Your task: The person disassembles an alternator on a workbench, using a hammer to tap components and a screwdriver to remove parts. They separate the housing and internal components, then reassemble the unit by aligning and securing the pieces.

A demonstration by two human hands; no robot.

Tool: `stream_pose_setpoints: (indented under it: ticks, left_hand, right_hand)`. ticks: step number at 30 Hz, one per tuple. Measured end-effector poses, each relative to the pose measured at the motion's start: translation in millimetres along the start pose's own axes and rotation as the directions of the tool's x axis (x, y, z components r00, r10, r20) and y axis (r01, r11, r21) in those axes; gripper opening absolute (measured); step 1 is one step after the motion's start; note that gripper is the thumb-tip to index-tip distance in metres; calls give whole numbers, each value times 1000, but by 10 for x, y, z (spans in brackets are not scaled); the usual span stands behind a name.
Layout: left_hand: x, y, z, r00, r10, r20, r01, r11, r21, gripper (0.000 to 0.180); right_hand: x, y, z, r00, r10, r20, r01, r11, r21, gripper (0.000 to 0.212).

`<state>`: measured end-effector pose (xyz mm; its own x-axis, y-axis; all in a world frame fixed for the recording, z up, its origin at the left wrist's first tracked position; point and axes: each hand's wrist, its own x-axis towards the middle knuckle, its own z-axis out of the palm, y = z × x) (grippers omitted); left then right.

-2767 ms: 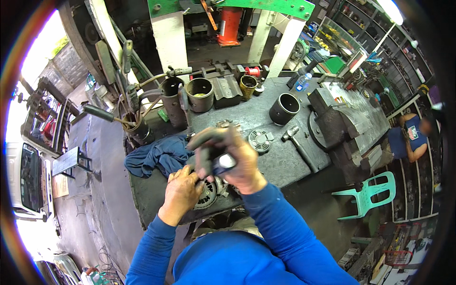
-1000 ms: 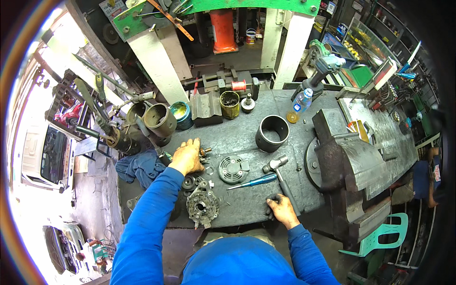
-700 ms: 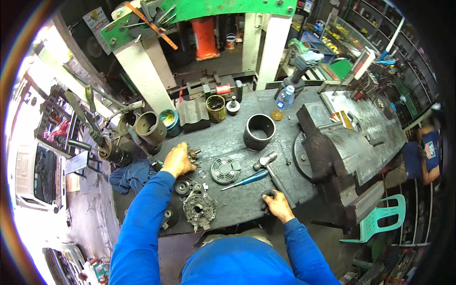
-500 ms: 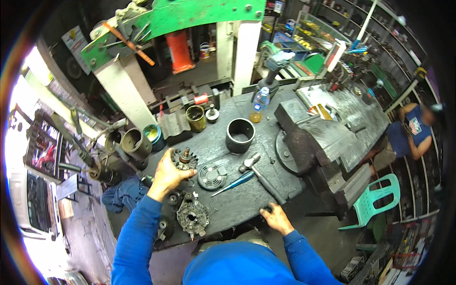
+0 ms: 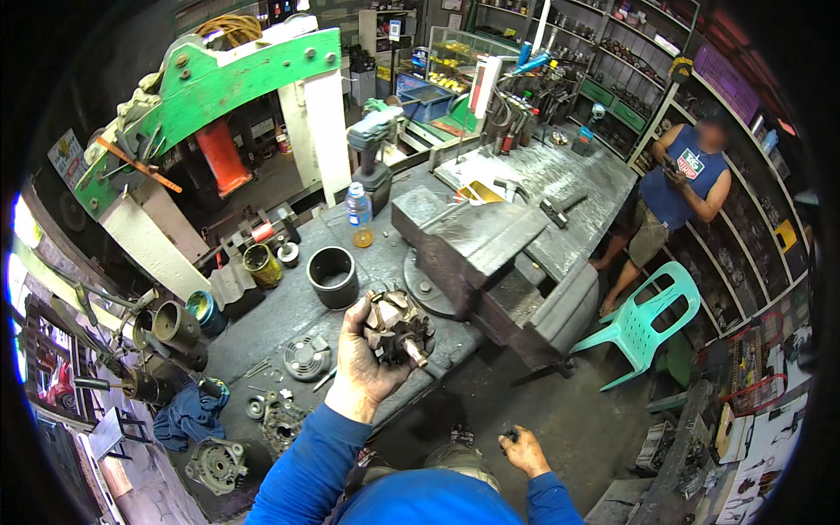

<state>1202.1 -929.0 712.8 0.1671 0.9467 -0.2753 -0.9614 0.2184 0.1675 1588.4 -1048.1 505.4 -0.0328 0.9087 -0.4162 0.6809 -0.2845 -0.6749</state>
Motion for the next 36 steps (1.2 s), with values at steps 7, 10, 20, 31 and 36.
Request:
stream_pose_setpoints:
  ticks: [7, 10, 20, 31, 36]
  left_hand:
    - [442, -976, 314, 981, 106, -163, -111, 993, -27, 53]
    - [529, -1287, 332, 959, 181, -220, -191, 981, -26, 53]
    - [38, -1387, -146, 815, 516, -263, -536, 844, -5, 38]
    - [-861, -698, -789, 640, 661, -392, -717, 697, 6, 37]
    - [-1015, -282, -799, 719, 624, -307, -665, 745, -45, 32]
  right_hand:
    - [202, -590, -1063, 943, -333, 14, 334, 941, -51, 31]
    - [220, -1465, -1309, 774, -629, -71, 627, 746, 226, 40]
    - [618, -2625, -711, 316, -948, -45, 948, 314, 43, 40]
    - [272, -3200, 472, 187, -978, 89, 955, 203, 218, 41]
    - [179, -3132, 324, 284, -953, 104, 938, 298, 177, 61]
